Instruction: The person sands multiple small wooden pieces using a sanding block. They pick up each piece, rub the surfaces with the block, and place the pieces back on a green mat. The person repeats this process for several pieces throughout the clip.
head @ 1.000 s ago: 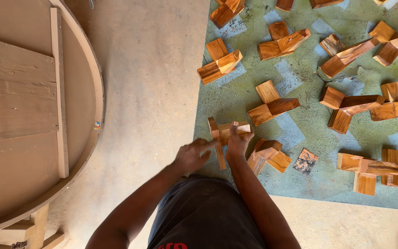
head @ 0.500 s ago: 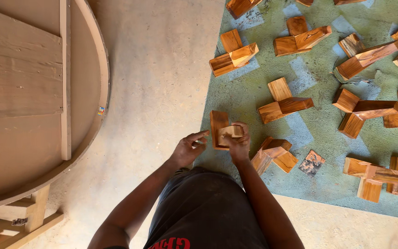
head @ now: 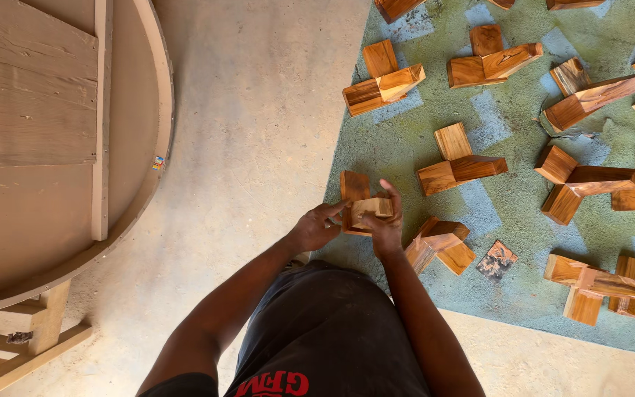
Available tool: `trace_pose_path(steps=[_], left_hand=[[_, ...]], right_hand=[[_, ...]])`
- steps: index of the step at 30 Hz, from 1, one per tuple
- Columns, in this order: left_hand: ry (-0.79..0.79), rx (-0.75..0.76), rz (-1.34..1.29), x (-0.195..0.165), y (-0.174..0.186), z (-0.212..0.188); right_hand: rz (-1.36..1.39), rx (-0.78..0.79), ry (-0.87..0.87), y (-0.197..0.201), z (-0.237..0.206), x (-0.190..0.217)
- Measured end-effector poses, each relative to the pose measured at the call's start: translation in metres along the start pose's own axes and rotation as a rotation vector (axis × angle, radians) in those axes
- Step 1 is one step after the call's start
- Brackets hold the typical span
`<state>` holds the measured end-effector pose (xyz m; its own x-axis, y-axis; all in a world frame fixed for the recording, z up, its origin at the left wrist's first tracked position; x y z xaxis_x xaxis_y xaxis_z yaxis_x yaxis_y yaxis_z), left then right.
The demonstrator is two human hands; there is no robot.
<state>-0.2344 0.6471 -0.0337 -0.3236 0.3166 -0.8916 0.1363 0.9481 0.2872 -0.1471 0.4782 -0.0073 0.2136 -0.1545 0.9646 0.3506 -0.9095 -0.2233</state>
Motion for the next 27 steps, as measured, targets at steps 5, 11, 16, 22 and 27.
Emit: trace_pose_path(steps=[5,11,16,22,27], left_hand=[[0.027,0.047,0.324,-0.014,0.000,-0.010],[-0.088,0.021,0.819,-0.022,0.003,-0.015],[-0.186,-0.086,0.767,-0.024,0.014,-0.018],[-0.221,-0.252,0.438,-0.040,0.015,-0.018],[-0.117,-0.188,0.396,-0.046,0.009,-0.016]], right_hand=[[-0.011,-0.013,0.002,0.002,0.000,-0.001],[-0.028,-0.027,0.002,0.002,-0.002,-0.004],[-0.035,-0.046,-0.031,0.004,0.000,-0.008],[-0.043,-0.050,-0.002,0.005,0.001,-0.006],[-0.039,-0.052,-0.024,0.003,0.000,-0.005]])
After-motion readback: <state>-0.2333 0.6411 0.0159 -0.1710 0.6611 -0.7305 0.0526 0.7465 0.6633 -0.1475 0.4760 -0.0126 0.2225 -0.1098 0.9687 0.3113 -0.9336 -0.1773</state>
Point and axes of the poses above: each hand's wrist, its own z-axis towards the middle knuckle, its own y-axis out of the back of the hand, x = y × z, the point moved 3 cm from there along z, towards the middle knuckle, and after that the axes turned 3 degrees about y, right-handed, at the moved point
